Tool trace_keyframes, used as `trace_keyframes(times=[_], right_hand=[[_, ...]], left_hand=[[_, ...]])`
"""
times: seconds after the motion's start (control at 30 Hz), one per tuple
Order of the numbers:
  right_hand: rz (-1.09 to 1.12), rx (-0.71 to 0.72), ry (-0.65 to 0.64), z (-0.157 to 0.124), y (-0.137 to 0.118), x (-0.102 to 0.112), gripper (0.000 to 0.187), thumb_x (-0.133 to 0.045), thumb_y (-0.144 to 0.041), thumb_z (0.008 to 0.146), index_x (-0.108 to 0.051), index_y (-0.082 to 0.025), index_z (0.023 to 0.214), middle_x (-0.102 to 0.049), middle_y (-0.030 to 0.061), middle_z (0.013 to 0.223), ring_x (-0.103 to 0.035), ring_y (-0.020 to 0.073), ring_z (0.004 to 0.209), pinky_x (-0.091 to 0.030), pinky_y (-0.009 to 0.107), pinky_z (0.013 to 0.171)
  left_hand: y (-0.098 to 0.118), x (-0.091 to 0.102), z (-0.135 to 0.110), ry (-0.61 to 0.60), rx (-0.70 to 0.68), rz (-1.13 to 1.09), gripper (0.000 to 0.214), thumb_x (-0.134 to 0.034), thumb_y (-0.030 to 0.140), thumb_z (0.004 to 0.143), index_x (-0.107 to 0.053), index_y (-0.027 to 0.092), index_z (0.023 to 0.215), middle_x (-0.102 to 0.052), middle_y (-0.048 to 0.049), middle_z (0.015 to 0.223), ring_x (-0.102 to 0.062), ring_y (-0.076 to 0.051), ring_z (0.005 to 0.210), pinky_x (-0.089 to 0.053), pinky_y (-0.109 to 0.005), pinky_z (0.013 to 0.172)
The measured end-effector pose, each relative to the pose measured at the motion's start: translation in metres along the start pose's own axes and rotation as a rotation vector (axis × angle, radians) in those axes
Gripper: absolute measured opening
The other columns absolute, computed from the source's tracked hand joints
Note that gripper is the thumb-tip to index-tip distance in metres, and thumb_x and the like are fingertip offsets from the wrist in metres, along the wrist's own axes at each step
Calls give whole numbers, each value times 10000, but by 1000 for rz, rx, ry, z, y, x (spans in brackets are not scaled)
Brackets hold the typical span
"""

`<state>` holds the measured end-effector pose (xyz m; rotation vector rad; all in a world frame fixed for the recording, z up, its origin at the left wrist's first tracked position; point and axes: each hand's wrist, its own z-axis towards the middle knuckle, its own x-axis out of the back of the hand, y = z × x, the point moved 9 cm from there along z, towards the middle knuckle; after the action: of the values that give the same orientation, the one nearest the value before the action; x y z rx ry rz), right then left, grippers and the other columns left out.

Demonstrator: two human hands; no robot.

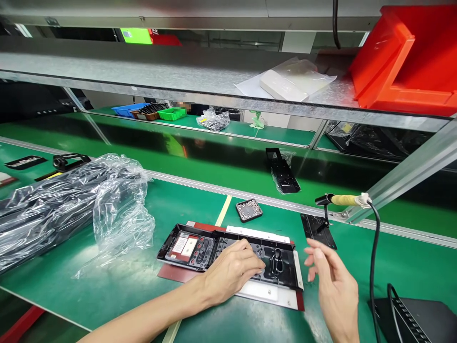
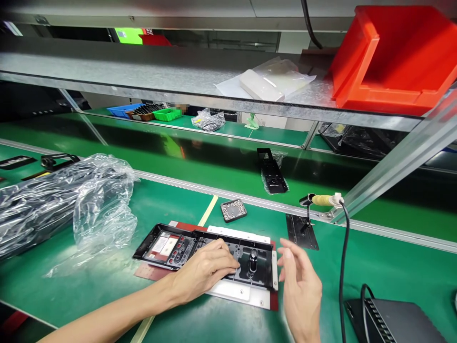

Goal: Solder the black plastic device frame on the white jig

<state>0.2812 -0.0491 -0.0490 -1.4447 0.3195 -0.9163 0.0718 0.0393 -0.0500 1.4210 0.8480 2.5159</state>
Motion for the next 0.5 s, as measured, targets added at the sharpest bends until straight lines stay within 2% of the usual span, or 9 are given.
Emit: trace_keyframes(times=[0.1, 0.2, 0.3, 0.4, 0.5], right_hand=[[138, -40, 100, 26, -11, 2, 472, -635, -553, 918, -661, -276, 1300, -716, 29, 1036, -593, 98, 653, -528, 254, 622], [294, -28, 279, 59, -11, 8, 632, -699, -527, 863, -595, -170, 1373, -678, 108, 1176, -655, 153, 813, -553, 262, 603], [273, 21, 444, 91, -10, 16, 774, -717, -516, 822, -498, -103, 1439, -621, 165, 1255, -657, 200, 940, -542, 264, 582], [201, 110, 600, 113, -19, 28, 727, -741, -472, 808, -531, -114, 1405, -584, 172, 1330, -636, 197, 992, -558, 301, 730], [136, 171, 672, 125, -29, 35, 736, -764, -445, 806, -533, -98, 1412, -616, 165, 1311, -633, 162, 914, -530, 316, 849]], left_hand=[[-3, -1, 1, 8, 5, 2, 155, -578, 211, 1026, -726, 214, 1071, -736, -18, 885, -570, -175, 884, -489, -296, 781], [-5, -1, 1, 24, 11, -1, 141, -588, 193, 1018, -723, 214, 1051, -735, -10, 870, -574, -172, 865, -473, -299, 780], [-6, -1, 1, 35, 18, 5, 115, -600, 200, 1013, -712, 199, 988, -737, -5, 866, -569, -174, 840, -453, -308, 773], [-6, 0, 2, 51, 7, -2, 100, -613, 184, 1003, -690, 192, 940, -747, 15, 878, -561, -169, 808, -428, -309, 752], [-6, 2, 6, 69, -4, -23, 113, -625, 176, 996, -680, 193, 900, -751, 29, 863, -559, -160, 775, -409, -307, 742]])
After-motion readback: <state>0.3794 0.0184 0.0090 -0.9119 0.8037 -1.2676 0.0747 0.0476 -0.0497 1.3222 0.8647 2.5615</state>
